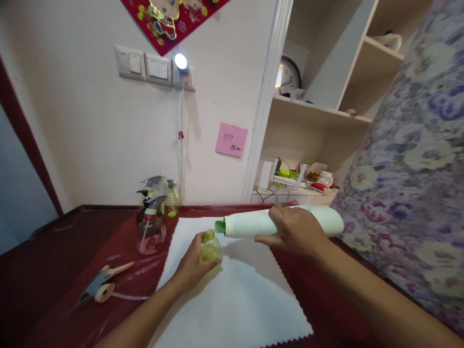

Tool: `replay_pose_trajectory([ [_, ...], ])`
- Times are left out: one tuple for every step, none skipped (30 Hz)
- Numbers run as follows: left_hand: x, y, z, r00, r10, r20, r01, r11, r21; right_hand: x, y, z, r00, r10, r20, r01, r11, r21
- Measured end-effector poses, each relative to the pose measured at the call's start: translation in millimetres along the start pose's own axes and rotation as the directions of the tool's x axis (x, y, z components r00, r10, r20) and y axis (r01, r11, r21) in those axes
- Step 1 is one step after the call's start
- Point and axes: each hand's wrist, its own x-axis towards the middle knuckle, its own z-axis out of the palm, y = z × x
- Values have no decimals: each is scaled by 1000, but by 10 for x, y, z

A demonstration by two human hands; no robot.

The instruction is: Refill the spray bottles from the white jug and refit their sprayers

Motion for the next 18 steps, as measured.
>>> replay_pose_trajectory([
  [3,-8,2,1000,4,-2,-4,1000,-2,0,-2,6,1000,0,-3,0,1000,-5],
  [5,-16,5,1000,7,-5,-7,1000,-4,-1,-2,12,1000,1,-6,-1,1000,-3],
  [7,-24,6,1000,9,-8,-9,1000,-6,-4,-1,20,1000,4,-10,-4,1000,6],
  [9,-30,8,1000,10,-9,-10,1000,-7,-7,0,29,1000,7,-13,-7,1000,18],
  [10,-34,8,1000,11,-10,-11,1000,-9,-11,1,37,1000,12,-18,-12,999,30],
  [11,-35,7,1000,12,-10,-12,1000,-11,-17,1,47,1000,18,-22,-17,999,43],
  [11,-33,6,1000,12,-9,-12,1000,-11,-23,-1,57,999,23,-26,-21,998,52],
  [11,-28,4,1000,14,-8,-14,1000,-12,-31,-4,68,999,27,-29,-25,998,58],
  [10,-23,2,1000,14,-6,-14,1000,-10,-40,-10,82,999,35,-26,-33,997,69],
  [9,-17,0,1000,14,-7,-14,1000,-9,-51,-17,97,999,47,-20,-45,995,85],
  [8,-11,-2,1000,14,-6,-14,1000,-8,-63,-24,115,998,59,-12,-58,993,103],
  [6,-7,-3,1000,14,-8,-14,1000,-8,-75,-32,135,997,80,0,-79,989,128],
  [5,-5,-4,1000,13,-11,-13,1000,-9,-86,-38,155,994,106,17,-107,982,157],
  [3,-5,-4,1000,11,-15,-11,1000,-13,-94,-42,174,990,134,35,-138,972,189],
  [3,-7,-4,1000,9,-19,-9,1000,-18,-99,-44,192,985,162,53,-169,961,218],
  [3,-10,-3,1000,5,-25,-5,1000,-22,-97,-44,206,980,189,66,-199,951,239],
  [4,-13,-2,1000,0,-29,-1,1000,-25,-90,-41,218,972,223,79,-236,936,260],
  [5,-17,-2,999,-7,-32,6,1000,-28,-75,-36,228,960,265,90,-280,916,289],
])
